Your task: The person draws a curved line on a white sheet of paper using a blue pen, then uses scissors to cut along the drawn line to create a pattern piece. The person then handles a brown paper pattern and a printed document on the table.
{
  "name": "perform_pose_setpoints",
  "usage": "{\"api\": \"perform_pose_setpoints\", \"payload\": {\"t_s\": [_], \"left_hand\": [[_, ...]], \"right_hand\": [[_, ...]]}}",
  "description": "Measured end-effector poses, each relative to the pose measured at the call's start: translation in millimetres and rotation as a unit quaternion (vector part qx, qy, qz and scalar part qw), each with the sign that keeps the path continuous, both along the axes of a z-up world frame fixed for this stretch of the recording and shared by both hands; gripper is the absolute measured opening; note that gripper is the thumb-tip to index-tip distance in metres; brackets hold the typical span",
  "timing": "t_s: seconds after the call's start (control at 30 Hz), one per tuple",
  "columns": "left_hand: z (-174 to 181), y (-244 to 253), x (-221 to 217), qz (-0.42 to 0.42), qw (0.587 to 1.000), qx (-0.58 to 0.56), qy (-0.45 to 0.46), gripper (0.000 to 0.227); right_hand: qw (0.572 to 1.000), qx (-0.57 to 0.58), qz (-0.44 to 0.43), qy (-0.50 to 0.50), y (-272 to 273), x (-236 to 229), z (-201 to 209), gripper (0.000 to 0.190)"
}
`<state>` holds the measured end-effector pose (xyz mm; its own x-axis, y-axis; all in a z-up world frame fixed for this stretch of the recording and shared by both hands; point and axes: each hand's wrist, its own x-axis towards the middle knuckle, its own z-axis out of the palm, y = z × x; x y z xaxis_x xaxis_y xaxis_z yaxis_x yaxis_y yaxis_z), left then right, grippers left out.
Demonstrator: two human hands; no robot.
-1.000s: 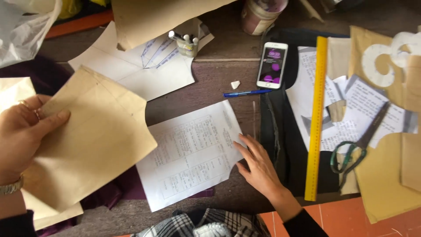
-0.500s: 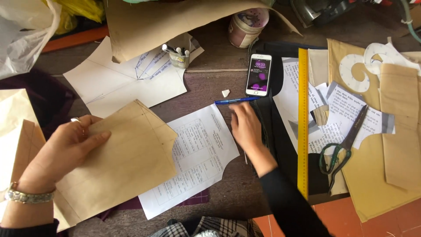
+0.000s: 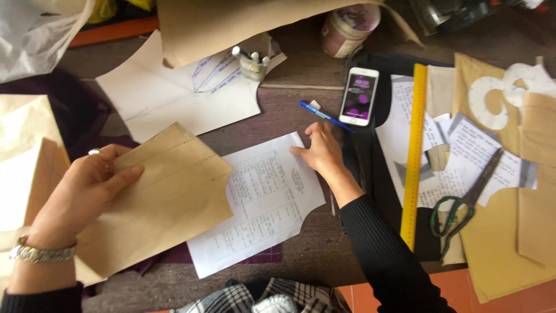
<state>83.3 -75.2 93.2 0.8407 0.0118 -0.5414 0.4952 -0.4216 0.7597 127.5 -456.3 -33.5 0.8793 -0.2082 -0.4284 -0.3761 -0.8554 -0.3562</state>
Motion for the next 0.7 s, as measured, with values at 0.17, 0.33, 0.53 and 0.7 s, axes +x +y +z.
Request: {"api": "perform_pose_setpoints", "payload": {"t_s": [0.17, 0.33, 0.53, 0.7], "left_hand": [[12.3, -7.8, -1.9, 0.003, 1.0, 0.0, 0.012, 0.021], [0.4, -1.3, -4.1, -0.013, 0.999, -0.03, -0.012, 0.017], [18.9, -14.0, 1.9, -0.014, 0.998, -0.06, -0.009, 0.018], [19.9, -41.1, 24.8, -0.097, 0.993, 0.049, -0.046, 0.032]], "right_hand": [[0.999, -0.003, -0.024, 0.028, 13.1, 0.9, -6.2, 0.04], [0.999, 0.019, -0.029, 0.013, 3.6, 2.5, -17.8, 0.023], [0.913, 0.39, -0.09, -0.082, -28.8, 19.7, -5.9, 0.019], [0.912, 0.331, -0.191, -0.146, -26.4, 43.0, 20.8, 0.014]]}}
